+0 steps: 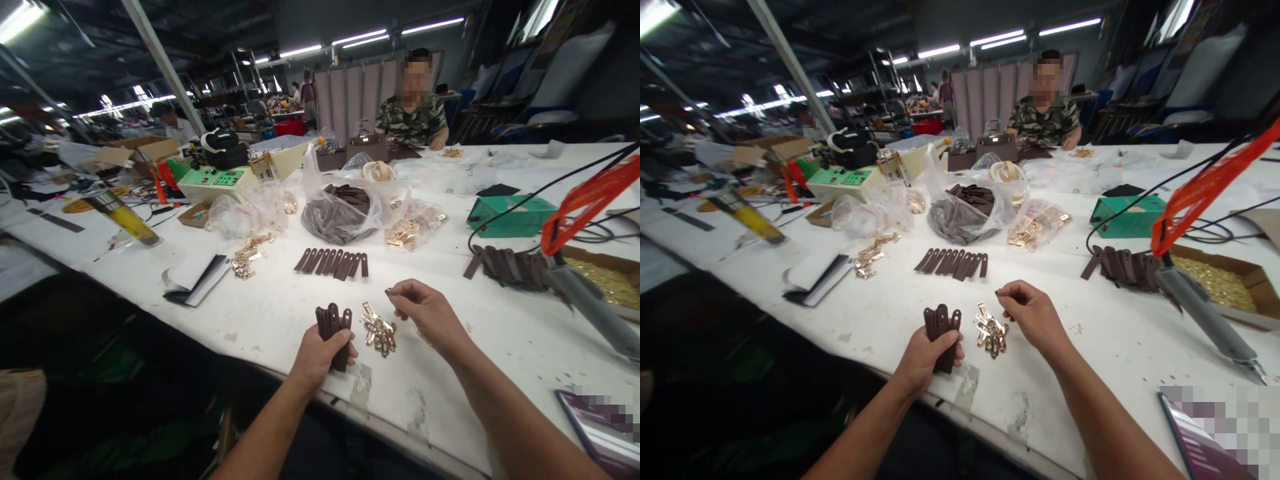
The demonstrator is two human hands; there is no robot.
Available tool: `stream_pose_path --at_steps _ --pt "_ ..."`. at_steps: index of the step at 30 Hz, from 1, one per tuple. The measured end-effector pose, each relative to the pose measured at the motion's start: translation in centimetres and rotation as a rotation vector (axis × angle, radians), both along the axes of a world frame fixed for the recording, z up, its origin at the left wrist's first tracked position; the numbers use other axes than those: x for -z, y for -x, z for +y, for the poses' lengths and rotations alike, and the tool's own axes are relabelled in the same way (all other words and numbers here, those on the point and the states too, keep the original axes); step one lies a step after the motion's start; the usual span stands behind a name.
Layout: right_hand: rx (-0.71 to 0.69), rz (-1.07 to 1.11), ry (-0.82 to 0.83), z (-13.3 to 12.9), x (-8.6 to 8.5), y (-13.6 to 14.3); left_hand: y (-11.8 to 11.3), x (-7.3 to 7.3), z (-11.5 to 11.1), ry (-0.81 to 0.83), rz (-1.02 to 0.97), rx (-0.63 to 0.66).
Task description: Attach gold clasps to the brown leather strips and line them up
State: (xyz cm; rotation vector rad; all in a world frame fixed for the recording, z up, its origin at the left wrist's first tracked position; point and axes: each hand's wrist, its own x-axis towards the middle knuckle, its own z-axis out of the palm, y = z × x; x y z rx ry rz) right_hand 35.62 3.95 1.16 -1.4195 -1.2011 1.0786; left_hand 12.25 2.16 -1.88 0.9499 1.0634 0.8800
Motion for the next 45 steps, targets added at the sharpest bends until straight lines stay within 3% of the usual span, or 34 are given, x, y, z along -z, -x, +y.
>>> stream_pose_path --at_steps 4,7,10,17,26,34,40,45 --pt "-0.183 0.447 0.122 0.7 0.8 2.3 -0.8 -0.4 0.1 0.015 0.067 -0.058" --pt "-0.279 0.536 0.19 0.7 1.8 3.2 -1.2 -0.3 0.1 0.004 0.074 -0.07" --pt "-0.286 0.431 0.186 0.5 2.1 3.3 -1.4 -0.1 0.2 -0.002 0.081 -0.072" --pt "-0.275 0.167 0.101 -0.1 0.8 3.8 -1.6 -0.4 0.4 0.026 0.114 -0.077" --pt "-0.17 0.01 0.005 -0.4 2.7 4.9 -1.6 -0.3 0.1 0.019 0.093 -0.061" --pt "-0.168 -0.095 -0.151 -0.3 2.6 5.0 -1.5 -0.4 0.0 0.005 0.083 -0.05" --pt "-0.169 -0.131 -0.073 -0.1 2.3 4.8 -1.4 -0.3 0.0 -0.01 0.115 -0.036" --pt "-0.323 -0.01 0.04 -0.1 1.4 4.1 -1.3 0.0 0.0 -0.047 0.144 0.008"
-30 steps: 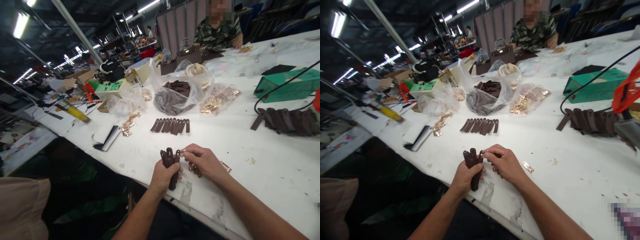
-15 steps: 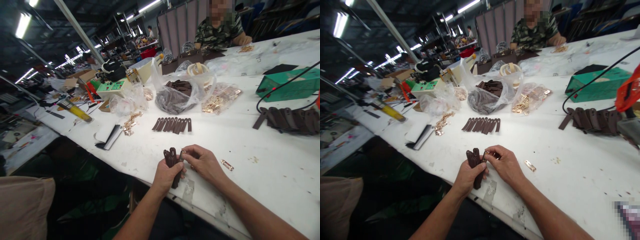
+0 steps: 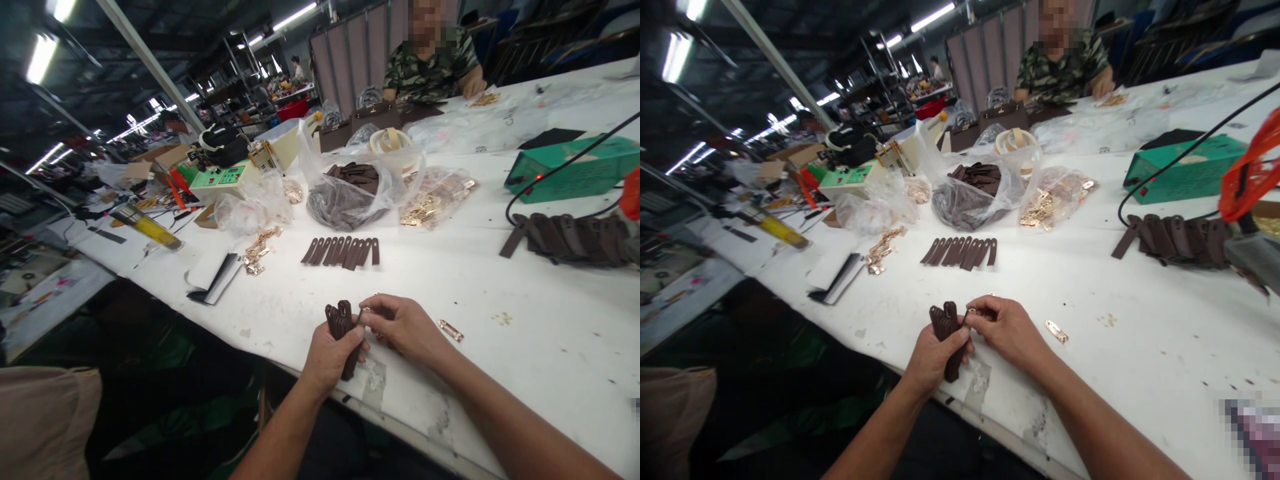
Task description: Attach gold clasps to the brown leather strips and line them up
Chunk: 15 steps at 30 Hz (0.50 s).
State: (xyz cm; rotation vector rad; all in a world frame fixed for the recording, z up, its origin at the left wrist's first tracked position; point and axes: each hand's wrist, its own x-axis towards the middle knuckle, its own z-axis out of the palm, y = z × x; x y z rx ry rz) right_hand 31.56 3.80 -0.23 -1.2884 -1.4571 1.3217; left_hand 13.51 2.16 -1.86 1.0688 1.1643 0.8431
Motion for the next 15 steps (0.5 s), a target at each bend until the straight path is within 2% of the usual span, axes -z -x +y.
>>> stream_pose_path --at_steps 3,6,15 --pt "-0.056 0.102 0.131 -0.1 -0.4 -0.4 0.0 0.0 -0.1 -0.017 0.009 0.025" --pt "-0.059 0.123 0.189 -0.1 -0.4 -0.6 0.0 -0.2 -0.1 -0.018 0.008 0.047" --pt "-0.039 0.124 0.172 -0.1 0.7 -0.9 -0.2 -0.5 0.0 -0.009 0.078 0.055"
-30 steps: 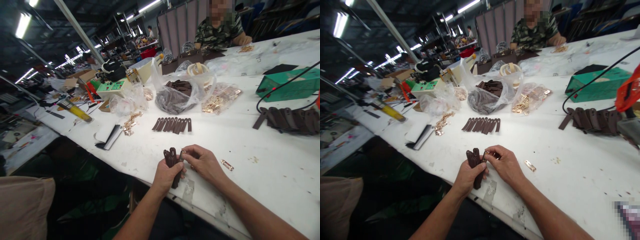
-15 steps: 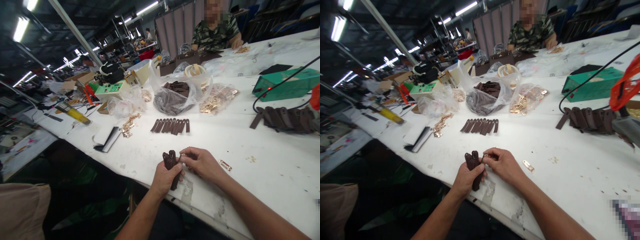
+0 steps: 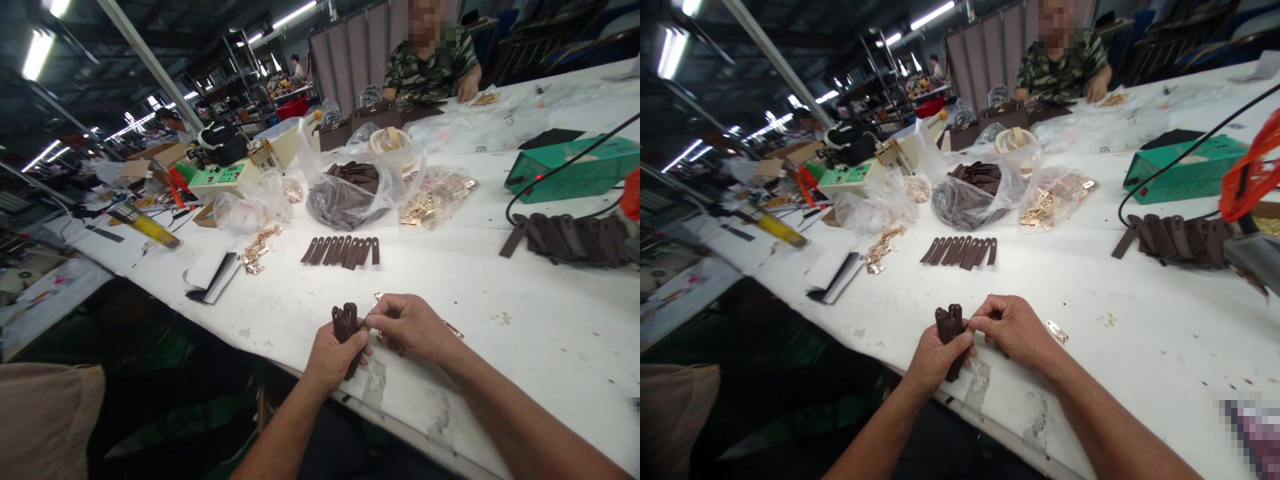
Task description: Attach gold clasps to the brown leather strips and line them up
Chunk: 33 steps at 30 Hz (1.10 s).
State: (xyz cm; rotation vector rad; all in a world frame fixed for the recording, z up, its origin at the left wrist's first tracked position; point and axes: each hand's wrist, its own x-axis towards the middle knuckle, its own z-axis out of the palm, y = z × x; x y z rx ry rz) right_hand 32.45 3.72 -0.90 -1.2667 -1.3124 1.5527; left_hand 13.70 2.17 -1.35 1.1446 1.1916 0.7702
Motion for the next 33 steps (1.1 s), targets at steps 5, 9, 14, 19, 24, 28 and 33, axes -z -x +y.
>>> stream_pose_path --at_steps 5,9,14,19,24,28,33 --pt "0.007 -0.065 -0.045 0.0 -0.1 0.2 -0.2 0.2 -0.1 -0.025 0.025 -0.005" --pt "-0.001 -0.065 -0.079 0.0 -0.5 0.2 -0.1 0.2 -0.2 -0.032 0.011 -0.012" --pt "-0.098 0.082 -0.141 -0.2 -1.3 -0.1 0.4 -0.1 0.0 0.017 -0.123 0.048" --pt "-0.13 0.104 -0.219 -0.1 -1.2 0.2 1.2 -0.4 0.8 0.195 -0.296 0.1" --pt "-0.09 -0.003 -0.359 0.2 -0.9 0.4 1.5 -0.3 1.6 0.214 -0.343 0.132" --pt "-0.099 0.012 -0.22 -0.1 -1.0 0.5 1.1 -0.3 1.2 0.127 -0.301 0.078" --pt "-0.148 0.046 -0.057 -0.3 -1.5 0.4 0.6 -0.2 -0.3 -0.025 -0.103 0.006"
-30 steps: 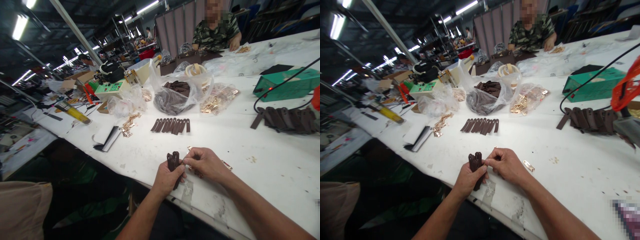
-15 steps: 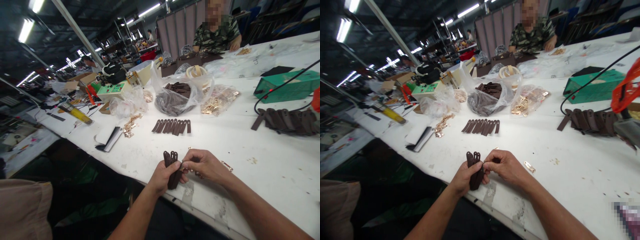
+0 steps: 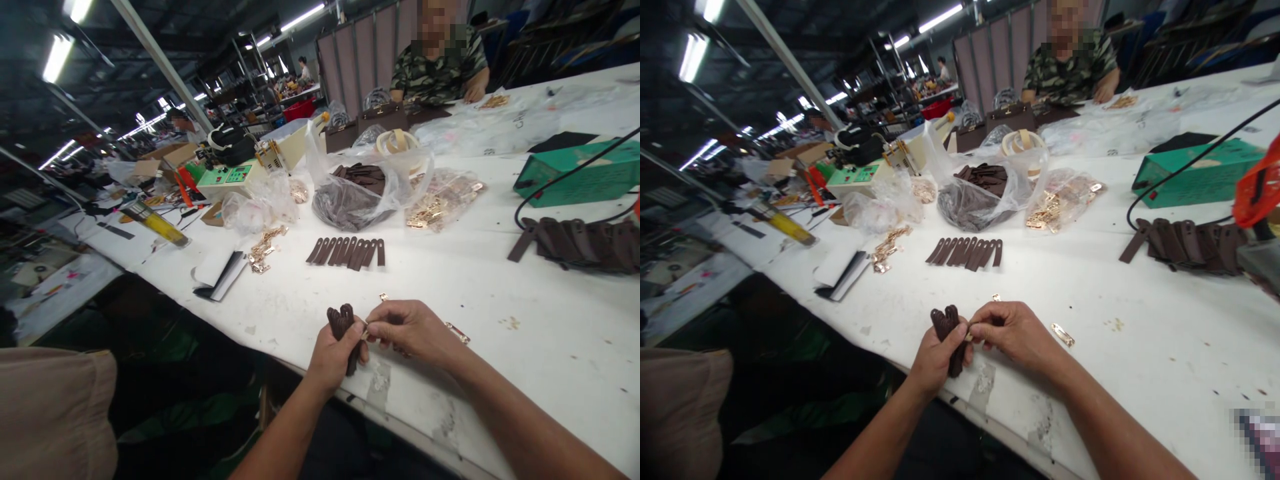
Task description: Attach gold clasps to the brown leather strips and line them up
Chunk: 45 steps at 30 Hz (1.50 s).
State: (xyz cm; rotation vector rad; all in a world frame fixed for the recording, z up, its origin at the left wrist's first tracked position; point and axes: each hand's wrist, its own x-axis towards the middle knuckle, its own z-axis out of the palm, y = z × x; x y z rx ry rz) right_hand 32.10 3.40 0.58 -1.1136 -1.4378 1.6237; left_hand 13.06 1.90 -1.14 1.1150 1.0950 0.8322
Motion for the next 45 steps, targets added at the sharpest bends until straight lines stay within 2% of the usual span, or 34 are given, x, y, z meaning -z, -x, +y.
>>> stream_pose_path --at_steps 5,11,16,19,22,26,30,36,40,45 --pt "-0.013 0.046 0.081 0.2 0.0 -1.4 -0.3 0.0 -1.3 -0.05 0.112 -0.106" --pt "-0.074 0.104 0.105 0.4 0.1 -3.0 -0.3 -0.6 -1.2 -0.046 0.221 -0.056" --pt "-0.109 0.157 0.083 0.3 -0.4 -2.8 0.2 -1.2 0.6 0.086 0.059 0.14" --pt "-0.119 0.168 0.067 0.3 -0.5 -2.7 0.3 -1.2 1.3 0.142 -0.017 0.177" --pt "-0.09 0.174 0.067 0.2 -0.3 -2.6 0.4 -1.0 1.4 0.178 -0.043 0.159" --pt "-0.059 0.2 0.095 0.2 -0.1 -2.3 0.1 -0.9 1.2 0.081 -0.013 0.11" --pt "0.038 0.202 0.105 0.2 0.3 -1.4 -0.4 -0.8 0.8 0.008 -0.024 -0.007" --pt "0.173 0.132 0.117 0.2 0.8 -0.3 -1.0 -0.3 0.5 -0.008 -0.044 -0.137" --pt "0.187 0.035 0.117 0.2 0.4 -0.2 -1.2 -0.1 0.6 0.005 -0.034 -0.163" --pt "0.187 -0.067 0.036 0.0 -0.3 0.1 -1.4 -0.2 1.0 0.024 -0.027 -0.184"
